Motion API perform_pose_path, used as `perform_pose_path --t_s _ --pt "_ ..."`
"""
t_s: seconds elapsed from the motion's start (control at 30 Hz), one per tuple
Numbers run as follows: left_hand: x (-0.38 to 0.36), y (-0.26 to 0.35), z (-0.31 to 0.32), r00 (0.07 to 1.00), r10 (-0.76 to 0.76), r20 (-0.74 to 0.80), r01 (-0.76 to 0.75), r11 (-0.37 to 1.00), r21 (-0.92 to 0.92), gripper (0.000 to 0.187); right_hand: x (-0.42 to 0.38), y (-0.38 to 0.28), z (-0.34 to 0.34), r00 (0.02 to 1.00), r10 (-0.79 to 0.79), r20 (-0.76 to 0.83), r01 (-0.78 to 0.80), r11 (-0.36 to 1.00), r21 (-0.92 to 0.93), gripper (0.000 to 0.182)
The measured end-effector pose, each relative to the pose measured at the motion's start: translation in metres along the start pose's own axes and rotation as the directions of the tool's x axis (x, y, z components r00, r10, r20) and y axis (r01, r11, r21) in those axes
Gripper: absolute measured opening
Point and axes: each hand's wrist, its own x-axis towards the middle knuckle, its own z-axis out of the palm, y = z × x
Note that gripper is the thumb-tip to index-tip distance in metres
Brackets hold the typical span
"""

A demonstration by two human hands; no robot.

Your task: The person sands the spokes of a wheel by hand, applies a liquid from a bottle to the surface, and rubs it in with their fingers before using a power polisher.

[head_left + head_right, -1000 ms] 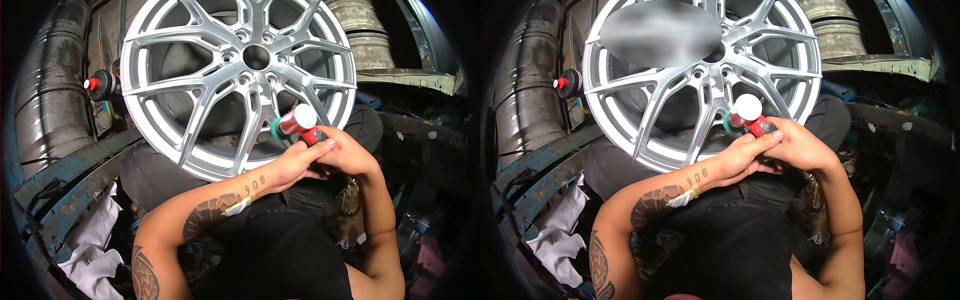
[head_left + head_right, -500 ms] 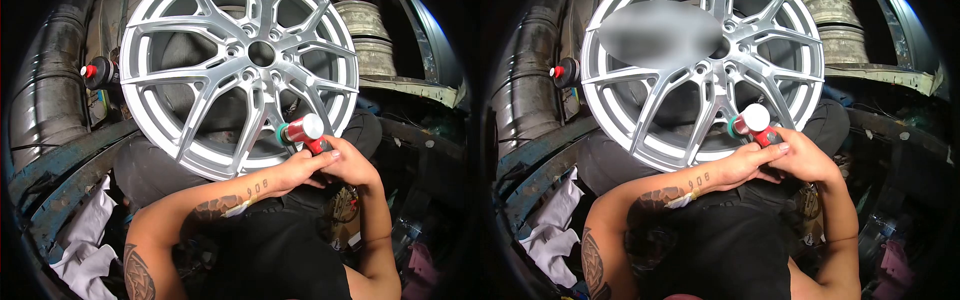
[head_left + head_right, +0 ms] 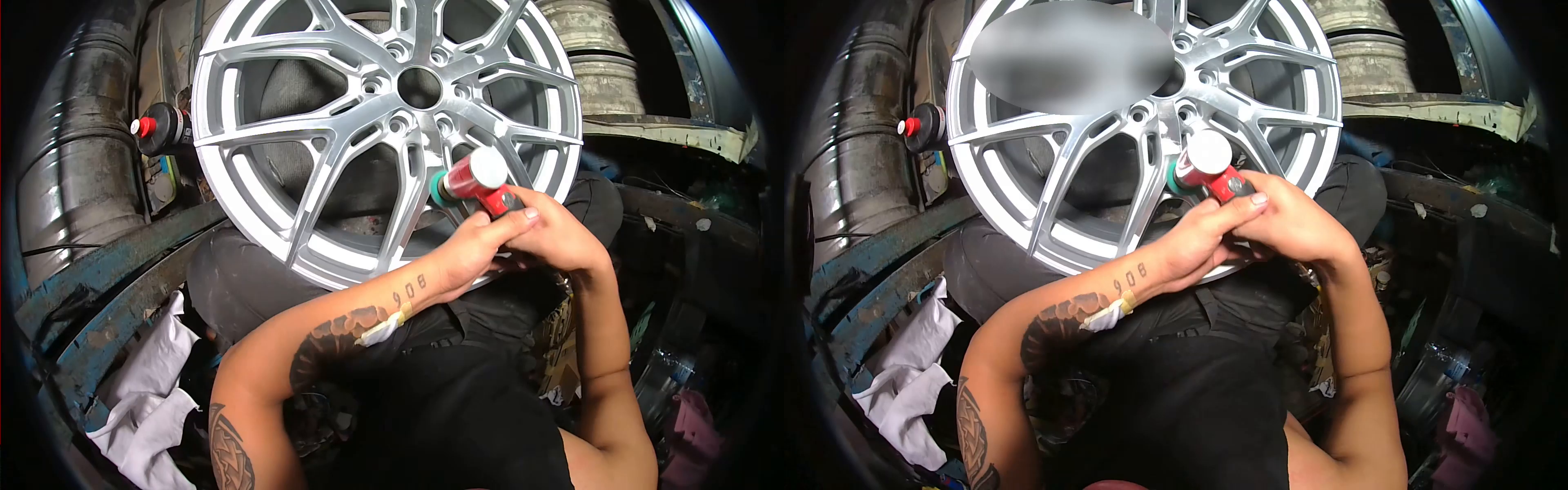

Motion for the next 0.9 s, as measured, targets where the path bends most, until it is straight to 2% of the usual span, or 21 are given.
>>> perform_pose_path --t_s 0.1,0.13,0.23,0.33,0.4,0.47,0.7,0.8,0.9 --pt "-0.003 -0.009 0.006 0.997 -0.062 0.04 0.065 0.995 -0.08 0.044 -0.012 -0.003 -0.005 0.997 -0.073 0.04 0.079 0.984 -0.161 0.031" --pt "-0.002 -0.008 0.007 0.997 -0.062 0.052 0.066 0.994 -0.085 0.043 -0.014 -0.008 -0.007 0.998 -0.04 0.049 0.049 0.977 -0.208 0.034" --pt "-0.001 -0.005 0.003 0.997 -0.035 0.074 0.042 0.994 -0.099 0.041 -0.007 -0.009 -0.008 0.996 -0.071 0.051 0.081 0.974 -0.212 0.032" --pt "0.005 0.002 -0.006 0.998 0.037 0.049 -0.032 0.994 -0.105 0.038 0.003 -0.019 0.001 0.999 0.041 0.016 -0.041 0.999 0.009 0.027" --pt "0.004 0.0 -0.008 0.997 0.031 0.065 -0.024 0.994 -0.105 0.038 0.004 -0.016 0.001 1.0 0.021 0.013 -0.021 1.0 0.01 0.026" --pt "0.003 0.0 -0.006 0.998 0.006 0.058 0.0 0.995 -0.095 0.04 0.003 -0.009 -0.004 0.998 -0.003 0.064 0.004 1.0 -0.016 0.027" --pt "-0.004 -0.02 0.006 0.981 -0.135 0.141 0.149 0.984 -0.098 0.053 -0.028 0.012 -0.001 0.989 -0.145 0.017 0.145 0.973 -0.182 0.035" --pt "-0.004 -0.02 0.004 0.973 -0.167 0.16 0.179 0.982 -0.062 0.053 -0.032 0.012 0.001 0.997 -0.08 0.002 0.079 0.982 -0.174 0.036" --pt "-0.003 -0.019 0.006 0.985 -0.14 0.1 0.147 0.986 -0.074 0.051 -0.027 0.015 -0.003 0.989 -0.15 0.012 0.149 0.96 -0.237 0.034"
